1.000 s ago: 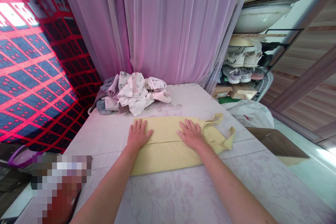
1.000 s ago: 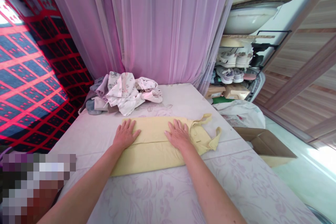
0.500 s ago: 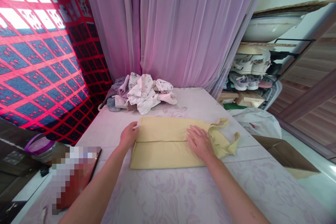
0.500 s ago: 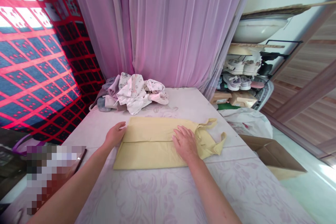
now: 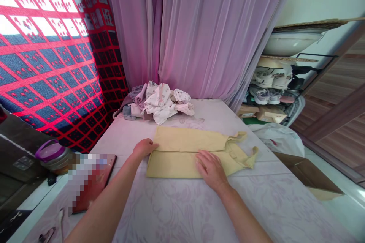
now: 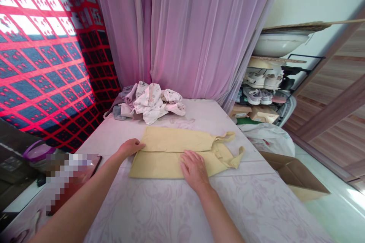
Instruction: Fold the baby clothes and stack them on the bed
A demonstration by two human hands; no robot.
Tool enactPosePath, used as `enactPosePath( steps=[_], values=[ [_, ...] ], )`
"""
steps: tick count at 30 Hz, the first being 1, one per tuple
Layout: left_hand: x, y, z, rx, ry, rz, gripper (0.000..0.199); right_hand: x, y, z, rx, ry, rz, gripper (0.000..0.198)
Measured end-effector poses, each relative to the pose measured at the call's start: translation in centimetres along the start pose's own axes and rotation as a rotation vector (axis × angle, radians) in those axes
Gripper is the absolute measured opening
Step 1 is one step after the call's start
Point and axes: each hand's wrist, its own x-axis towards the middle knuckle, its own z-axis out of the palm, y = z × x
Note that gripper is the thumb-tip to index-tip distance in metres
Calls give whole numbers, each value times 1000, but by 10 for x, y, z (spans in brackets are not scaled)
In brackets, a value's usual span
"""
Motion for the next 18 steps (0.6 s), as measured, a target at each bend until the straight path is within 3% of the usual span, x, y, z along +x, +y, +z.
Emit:
enactPosePath(
  steps=[5,10,13,15,18],
  values=[
    [-10,7,1,42,46,26,23,12,43,-17,-88,40,149,35],
    [-13,14,0,25,75,19,20,60,68,-33,-176,-77,260,38],
    [-12,13,1,-42,60,-10,28,82,80,-41,-220,-133,341,42],
    [-12,11,2,-95,53,-28,41,85,91,-48,-256,-96,446,43],
    [-15,8,3,-128,58,-40,54,71,113,-64,-306,-7,719,48]
  ],
)
